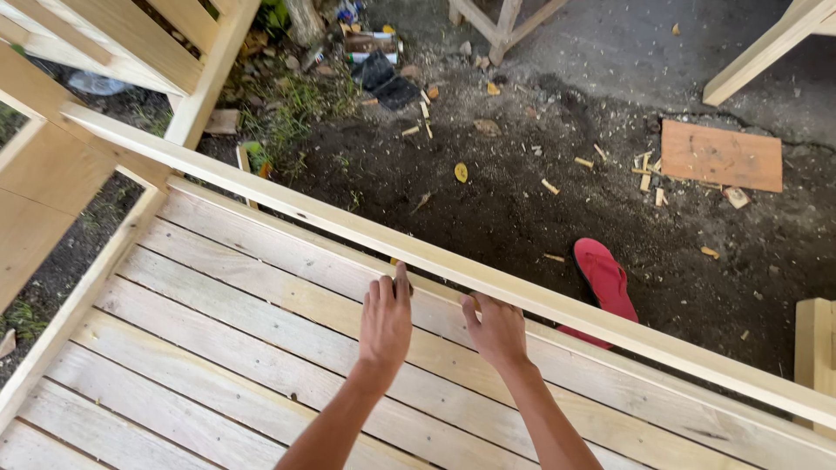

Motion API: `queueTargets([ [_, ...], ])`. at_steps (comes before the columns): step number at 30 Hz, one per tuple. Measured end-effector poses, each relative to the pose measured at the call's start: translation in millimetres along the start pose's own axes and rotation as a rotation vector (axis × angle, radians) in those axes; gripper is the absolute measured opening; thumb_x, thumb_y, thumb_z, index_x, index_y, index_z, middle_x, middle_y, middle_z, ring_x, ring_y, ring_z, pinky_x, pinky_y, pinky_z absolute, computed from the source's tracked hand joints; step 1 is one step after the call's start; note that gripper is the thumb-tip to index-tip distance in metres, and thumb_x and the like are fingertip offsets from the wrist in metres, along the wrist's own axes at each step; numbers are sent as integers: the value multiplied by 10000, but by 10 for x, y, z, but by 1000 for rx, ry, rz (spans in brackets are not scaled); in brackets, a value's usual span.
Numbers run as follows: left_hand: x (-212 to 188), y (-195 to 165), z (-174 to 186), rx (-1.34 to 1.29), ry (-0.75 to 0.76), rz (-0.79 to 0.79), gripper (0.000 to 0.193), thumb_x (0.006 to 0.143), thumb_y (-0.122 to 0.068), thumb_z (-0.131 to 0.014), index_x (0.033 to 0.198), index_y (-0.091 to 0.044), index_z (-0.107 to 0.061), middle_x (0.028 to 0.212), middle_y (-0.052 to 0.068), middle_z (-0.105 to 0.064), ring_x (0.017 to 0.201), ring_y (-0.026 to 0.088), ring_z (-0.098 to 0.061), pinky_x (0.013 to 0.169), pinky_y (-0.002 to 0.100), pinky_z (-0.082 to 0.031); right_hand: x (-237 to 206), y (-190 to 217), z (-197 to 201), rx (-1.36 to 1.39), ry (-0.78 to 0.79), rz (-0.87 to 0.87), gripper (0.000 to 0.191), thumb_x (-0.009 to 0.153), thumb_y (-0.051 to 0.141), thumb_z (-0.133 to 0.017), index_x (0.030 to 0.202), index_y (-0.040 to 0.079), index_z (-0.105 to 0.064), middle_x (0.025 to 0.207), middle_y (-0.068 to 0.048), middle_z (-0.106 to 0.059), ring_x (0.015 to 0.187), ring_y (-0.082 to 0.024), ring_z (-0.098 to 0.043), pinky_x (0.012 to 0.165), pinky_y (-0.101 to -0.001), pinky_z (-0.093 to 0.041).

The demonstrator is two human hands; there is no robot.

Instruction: The person sands the wooden slats and rails of an outdoor frame structure, rubbing a sanding block by hand along the horizontal rails and slat surfaces. They work their way around the structure, sanding different sections of the rails and deck boards.

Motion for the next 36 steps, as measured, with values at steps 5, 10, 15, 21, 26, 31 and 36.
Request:
queueTargets([
  [5, 153, -1, -124, -368, -40, -30, 167, 909, 4, -617, 1074, 11, -589, 1001, 201, -671, 945, 371, -666, 809, 448, -590, 63, 48, -45, -71, 47, -79, 381, 1009, 401, -501, 1072, 100, -726, 911, -92, -768, 849, -316, -721, 928, -485, -516],
  [10, 324, -208, -239, -472, -166, 198, 235, 919, -65, -596, 1139, 16, -579, 990, 233, -680, 895, 440, -671, 755, 526, -562, 84, 59, -75, -56, 34, -74, 413, 997, 411, -488, 1148, 107, -723, 972, -99, -777, 947, -308, -717, 988, -495, -479],
  [15, 404, -178, -394, -451, 51, 359, 185, 1019, -183, -565, 1054, -1, -563, 1014, 236, -690, 822, 426, -710, 694, 513, -587, 70, 65, -109, -182, 63, -22, 537, 985, 519, -535, 1152, 36, -698, 1122, -153, -742, 1140, -336, -651, 1074, -497, -413],
  [21, 613, 435, -564, -164, 172, 211, 134, 979, -168, -576, 981, -79, -676, 880, 172, -744, 756, 376, -722, 659, 508, -584, 79, 154, -103, -168, -57, 120, 600, 944, 559, -564, 1190, 22, -674, 1146, -193, -717, 1102, -395, -632, 984, -592, -363],
  [26, 716, 203, -775, 144, 131, -127, 173, 861, -232, -666, 903, -74, -723, 831, 160, -739, 732, 321, -727, 636, 462, -588, 264, 164, -215, -205, 298, -66, 602, 967, 588, -476, 1220, 78, -672, 1076, -115, -746, 1060, -302, -704, 993, -485, -502],
  [31, 693, 343, -826, -124, 270, 34, 153, 907, -218, -642, 854, -112, -738, 840, 140, -746, 755, 300, -742, 646, 460, -594, 290, 140, -198, -127, 332, -68, 721, 950, 681, -416, 1232, 70, -676, 1163, -157, -712, 1074, -332, -683, 912, -484, -543],
  [36, 589, 416, -753, -54, -26, -28, 96, 885, -87, -616, 869, -53, -705, 831, 179, -734, 763, 304, -738, 631, 412, -602, 449, 140, -187, -191, 544, -63, 798, 965, 732, -395, 1222, 36, -691, 1278, -204, -665, 1205, -349, -613, 1038, -489, -479],
])
Point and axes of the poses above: each hand's wrist, its own x-axis towards the middle knuckle, its own z-axis out of the back of the hand, y = z × x, the point moved 2 cm from there along x, towards the middle knuckle
